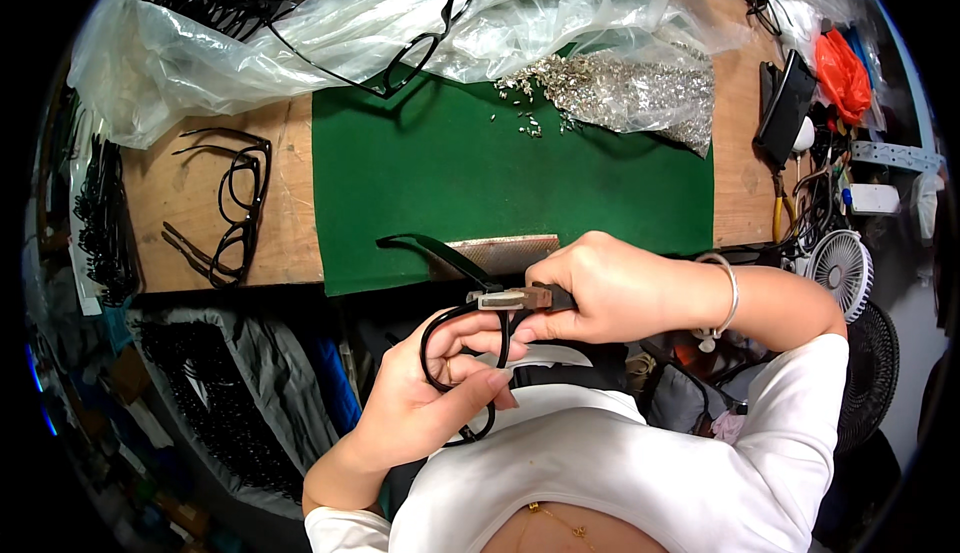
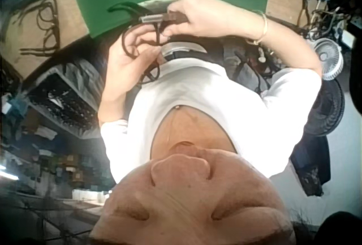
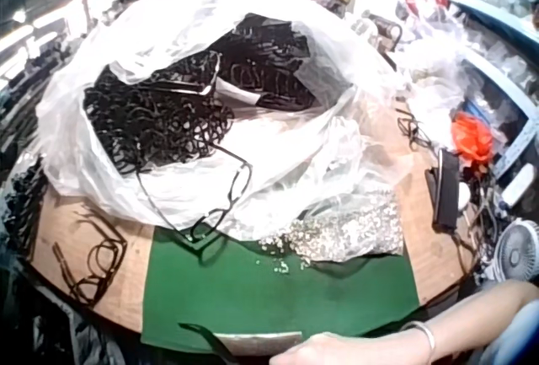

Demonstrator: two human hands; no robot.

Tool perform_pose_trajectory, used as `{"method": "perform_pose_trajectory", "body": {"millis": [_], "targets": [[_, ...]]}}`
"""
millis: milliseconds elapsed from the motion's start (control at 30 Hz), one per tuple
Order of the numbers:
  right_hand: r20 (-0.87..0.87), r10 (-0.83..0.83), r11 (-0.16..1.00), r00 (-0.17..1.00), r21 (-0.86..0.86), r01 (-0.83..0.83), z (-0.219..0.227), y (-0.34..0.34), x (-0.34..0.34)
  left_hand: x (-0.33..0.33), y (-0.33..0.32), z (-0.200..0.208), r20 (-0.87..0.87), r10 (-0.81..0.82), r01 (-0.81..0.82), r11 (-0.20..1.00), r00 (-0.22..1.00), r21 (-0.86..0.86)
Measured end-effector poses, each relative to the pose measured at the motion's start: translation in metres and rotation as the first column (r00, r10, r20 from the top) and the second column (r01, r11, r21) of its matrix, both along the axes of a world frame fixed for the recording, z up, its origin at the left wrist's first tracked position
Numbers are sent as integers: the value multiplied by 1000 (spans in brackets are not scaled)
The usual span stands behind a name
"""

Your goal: The person repeatedly picks up black eyeglass frames from a pile and uses pliers to press or adjust the hinge area of each frame. After each adjustment, the frame is placed back on the table. The process continues with multiple frames in a repetitive manner.

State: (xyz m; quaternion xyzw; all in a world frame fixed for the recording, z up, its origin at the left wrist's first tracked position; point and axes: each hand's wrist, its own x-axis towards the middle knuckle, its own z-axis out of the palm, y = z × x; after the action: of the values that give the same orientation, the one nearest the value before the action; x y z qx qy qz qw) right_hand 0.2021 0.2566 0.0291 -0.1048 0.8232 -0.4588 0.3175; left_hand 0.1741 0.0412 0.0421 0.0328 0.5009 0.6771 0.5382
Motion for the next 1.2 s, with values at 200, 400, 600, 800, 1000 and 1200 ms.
{"method": "perform_pose_trajectory", "body": {"millis": [200, 400, 600, 800, 1000, 1200], "targets": [[346, 165, 954, 924, -294, -60, 2, 32, -25, -9, -2, 10, 113, 93, -95, 995, 989, 15], [25, -262, 965, 965, -12, 263, -22, 18, -17, -17, -2, 18, -80, 148, -151, 988, 986, -27], [4, -313, 950, 950, 18, 313, -19, 13, -17, -69, 6, -24, -743, 47, -341, 906, 668, -250], [1, -300, 953, 954, 41, 300, -12, 12, -13, -136, -54, -38, -935, -190, -453, 834, 299, -314], [-17, -324, 946, 946, -15, 324, -7, 7, -13, -163, -68, -58, -704, -709, -670, 504, 40, -545], [36, -403, 915, 914, 41, 402, 3, 14, -7, -161, 13, -39, -931, -296, -572, 811, -211, -128]]}}
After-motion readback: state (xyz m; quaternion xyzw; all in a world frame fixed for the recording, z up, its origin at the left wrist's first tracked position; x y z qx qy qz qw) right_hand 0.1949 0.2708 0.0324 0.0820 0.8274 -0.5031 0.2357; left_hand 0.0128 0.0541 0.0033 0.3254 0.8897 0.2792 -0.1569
